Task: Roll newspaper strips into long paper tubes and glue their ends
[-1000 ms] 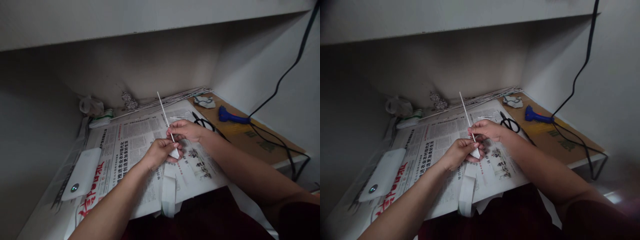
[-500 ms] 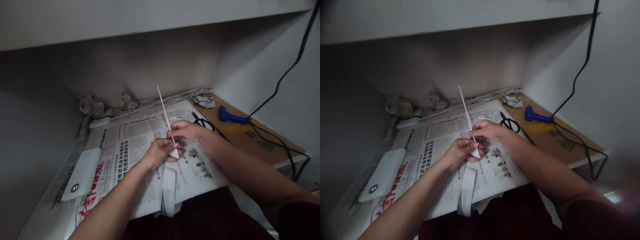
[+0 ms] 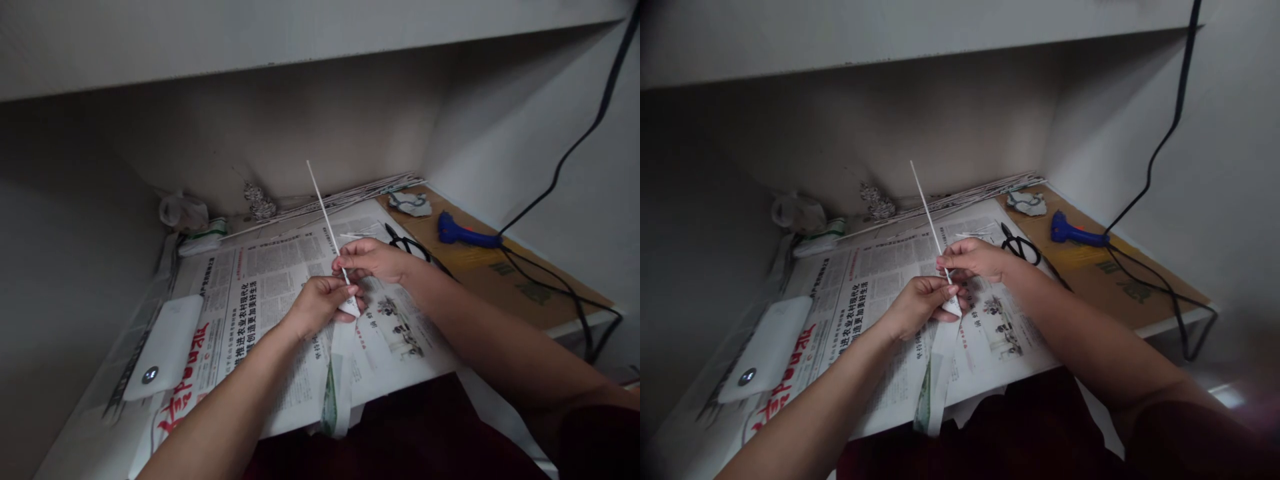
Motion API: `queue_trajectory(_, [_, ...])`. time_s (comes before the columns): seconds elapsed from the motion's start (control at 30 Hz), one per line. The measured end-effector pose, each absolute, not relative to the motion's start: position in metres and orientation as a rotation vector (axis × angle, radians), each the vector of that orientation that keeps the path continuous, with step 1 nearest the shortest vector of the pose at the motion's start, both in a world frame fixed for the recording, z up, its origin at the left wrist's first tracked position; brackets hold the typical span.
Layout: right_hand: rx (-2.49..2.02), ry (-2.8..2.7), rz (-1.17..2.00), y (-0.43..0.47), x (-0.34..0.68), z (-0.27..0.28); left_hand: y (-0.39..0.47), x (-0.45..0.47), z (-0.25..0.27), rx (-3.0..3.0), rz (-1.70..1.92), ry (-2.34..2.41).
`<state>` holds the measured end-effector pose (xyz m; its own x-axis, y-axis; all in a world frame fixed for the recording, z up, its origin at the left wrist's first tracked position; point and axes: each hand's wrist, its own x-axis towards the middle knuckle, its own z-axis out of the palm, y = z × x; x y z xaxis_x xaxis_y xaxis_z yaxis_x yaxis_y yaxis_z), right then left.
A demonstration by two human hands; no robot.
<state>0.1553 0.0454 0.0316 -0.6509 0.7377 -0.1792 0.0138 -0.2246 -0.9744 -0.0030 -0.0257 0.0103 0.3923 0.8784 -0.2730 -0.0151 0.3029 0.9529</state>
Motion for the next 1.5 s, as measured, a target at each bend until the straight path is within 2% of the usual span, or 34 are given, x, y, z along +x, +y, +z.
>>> queue_trajectory(0.27, [-0.894, -1.64, 1.805, 0.046, 0.153, 0.027, -0.024, -0.005, 0.007, 1.097, 0.782, 0.958])
queue_trajectory(0.43, [-0.762, -1.664, 2.061, 0.044, 0.158, 0.032, -0.025, -0.006, 0.01, 1.063, 0.78, 0.906])
queue_trajectory(0.6, [-0.775, -1.569, 2.09, 0.045, 0.159, 0.033, -0.025, -0.008, 0.012, 1.055, 0.72, 0.824])
queue_trajectory(0.83, [-0.856, -1.61, 1.882, 0.047, 0.153, 0.027, -0.026, -0.005, 0.012, 1.074, 0.709, 0.872])
queue_trajectory(1.07, [-1.028, -1.847, 1.287, 0.045, 0.147, 0.024, -0.026, -0.004, 0.011, 1.096, 0.718, 0.939])
queue_trajectory(1.4, [-1.048, -1.547, 1.223, 0.064, 0.153, 0.018, -0.021, -0.006, 0.012, 1.018, 0.835, 0.956])
queue_trajectory(1.5, [-1.001, -1.539, 1.405, 0.061, 0.155, 0.019, -0.018, -0.009, 0.011, 0.992, 0.887, 0.956])
